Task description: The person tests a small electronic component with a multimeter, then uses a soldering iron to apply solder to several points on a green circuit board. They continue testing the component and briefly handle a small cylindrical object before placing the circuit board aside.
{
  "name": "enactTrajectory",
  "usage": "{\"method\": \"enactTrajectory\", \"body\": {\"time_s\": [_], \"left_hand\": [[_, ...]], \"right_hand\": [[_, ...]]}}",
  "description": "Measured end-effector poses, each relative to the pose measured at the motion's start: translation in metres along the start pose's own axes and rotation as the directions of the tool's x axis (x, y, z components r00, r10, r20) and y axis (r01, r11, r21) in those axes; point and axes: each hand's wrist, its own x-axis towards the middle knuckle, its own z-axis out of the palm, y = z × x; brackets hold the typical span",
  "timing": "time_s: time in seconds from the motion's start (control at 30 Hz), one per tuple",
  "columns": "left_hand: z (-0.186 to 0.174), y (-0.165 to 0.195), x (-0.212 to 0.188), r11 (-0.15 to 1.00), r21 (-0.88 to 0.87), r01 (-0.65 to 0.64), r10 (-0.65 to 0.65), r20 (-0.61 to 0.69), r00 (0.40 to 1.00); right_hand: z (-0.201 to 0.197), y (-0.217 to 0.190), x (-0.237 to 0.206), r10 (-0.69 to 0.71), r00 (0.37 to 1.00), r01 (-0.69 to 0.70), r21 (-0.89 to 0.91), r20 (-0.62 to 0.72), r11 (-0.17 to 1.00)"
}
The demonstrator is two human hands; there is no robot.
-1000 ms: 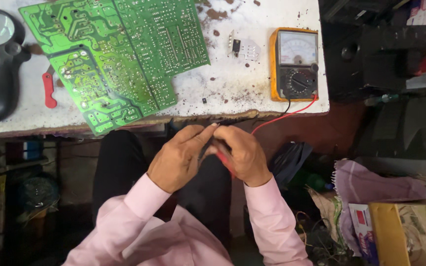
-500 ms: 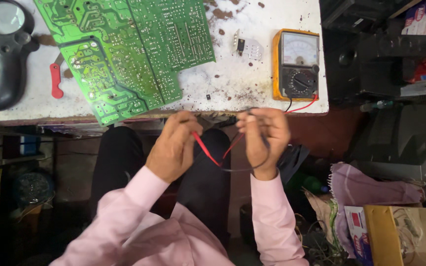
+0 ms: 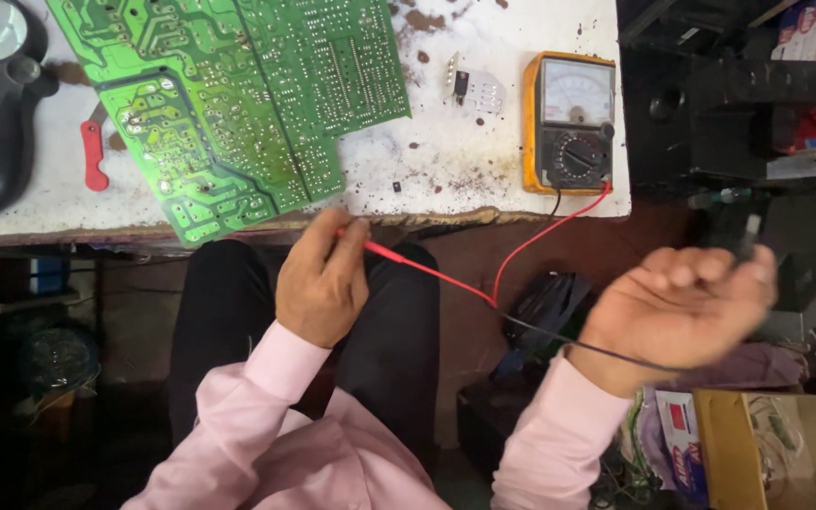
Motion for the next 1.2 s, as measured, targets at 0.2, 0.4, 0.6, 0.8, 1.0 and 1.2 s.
{"method": "enactTrajectory", "body": {"time_s": [0.2, 0.4, 0.6, 0.8, 1.0, 1.2], "left_hand": [[0.004, -0.003, -0.015, 0.987, -0.098, 0.125, -0.137, -0.134, 0.981], [0.034, 0.009, 0.000, 0.938, -0.303, 0.171, -0.199, -0.063, 0.978], [0.025, 0.013, 0.014, 0.927, -0.304, 0.220, -0.251, -0.066, 0.966], [0.017, 0.012, 0.024, 0.880, -0.364, 0.306, -0.323, 0.015, 0.946], [0.016, 0.011, 0.030, 0.927, -0.351, 0.130, -0.159, -0.055, 0.986], [0.014, 0.013, 0.032, 0.909, -0.367, 0.195, -0.210, 0.000, 0.978]], "right_hand": [[-0.001, -0.009, 0.011, 0.253, 0.914, -0.342, 0.268, 0.317, 0.901], [0.038, 0.072, -0.055, 0.578, 0.685, -0.199, -0.649, 0.443, 0.734], [0.052, 0.109, -0.061, 0.563, 0.673, -0.089, -0.703, 0.479, 0.705], [0.047, 0.126, -0.058, 0.489, 0.704, 0.045, -0.719, 0.515, 0.693], [0.053, 0.128, -0.059, 0.407, 0.711, 0.202, -0.722, 0.573, 0.662], [0.058, 0.127, -0.059, 0.417, 0.705, 0.212, -0.731, 0.574, 0.648]]}}
